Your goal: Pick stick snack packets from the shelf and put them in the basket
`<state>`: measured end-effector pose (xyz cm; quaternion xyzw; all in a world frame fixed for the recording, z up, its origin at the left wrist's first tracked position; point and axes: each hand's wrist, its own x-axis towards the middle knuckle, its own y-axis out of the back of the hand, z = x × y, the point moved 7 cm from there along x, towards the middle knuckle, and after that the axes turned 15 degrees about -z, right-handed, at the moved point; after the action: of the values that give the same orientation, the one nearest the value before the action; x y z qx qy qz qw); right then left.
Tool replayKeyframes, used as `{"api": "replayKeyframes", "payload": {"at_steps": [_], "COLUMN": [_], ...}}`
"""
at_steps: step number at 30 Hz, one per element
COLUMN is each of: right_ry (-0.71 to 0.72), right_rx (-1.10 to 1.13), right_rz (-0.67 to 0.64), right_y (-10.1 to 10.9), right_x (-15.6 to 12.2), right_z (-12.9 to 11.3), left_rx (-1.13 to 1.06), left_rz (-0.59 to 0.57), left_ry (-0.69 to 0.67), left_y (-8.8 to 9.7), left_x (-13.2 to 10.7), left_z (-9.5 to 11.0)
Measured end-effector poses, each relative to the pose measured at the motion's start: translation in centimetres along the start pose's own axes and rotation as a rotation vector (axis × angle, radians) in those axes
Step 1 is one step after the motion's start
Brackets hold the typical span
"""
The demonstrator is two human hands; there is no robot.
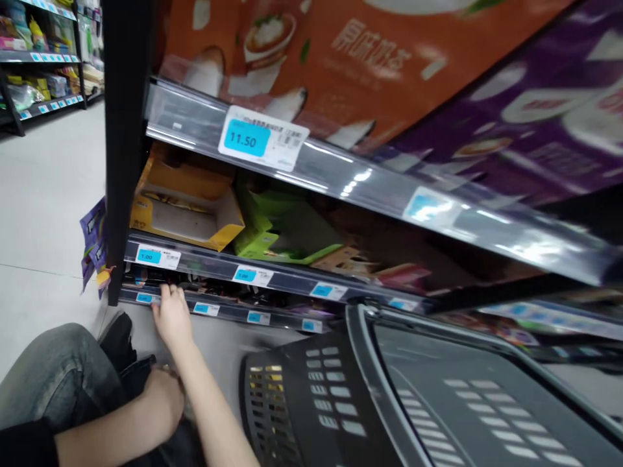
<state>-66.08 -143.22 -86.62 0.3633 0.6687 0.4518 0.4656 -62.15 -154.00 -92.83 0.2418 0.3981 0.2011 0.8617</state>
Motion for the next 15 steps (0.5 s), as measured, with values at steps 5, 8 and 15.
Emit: {"api": "replayKeyframes", "payload": {"at_steps": [5,8,15], "right_ry": [0.158,0.203,0.275], "right_rx": [-0.198,-0.274,-0.366], "right_rz": [-0.147,-0.219,-0.254], "right_y": [0.4,-0.1,-0.7], "right_x": [7.7,9.1,9.2], "right_z": [-0.5,-0.3,0.7], "left_rx": [0.091,0.076,0.063], "left_rz": [-0.132,-0.136,-0.111], "left_ry": [0.050,0.043,0.090], "left_y": [-0.5,-0.3,0.1], "left_x": [-0.3,-0.4,-0.5], "left_z": [0.1,0.6,0.2]}}
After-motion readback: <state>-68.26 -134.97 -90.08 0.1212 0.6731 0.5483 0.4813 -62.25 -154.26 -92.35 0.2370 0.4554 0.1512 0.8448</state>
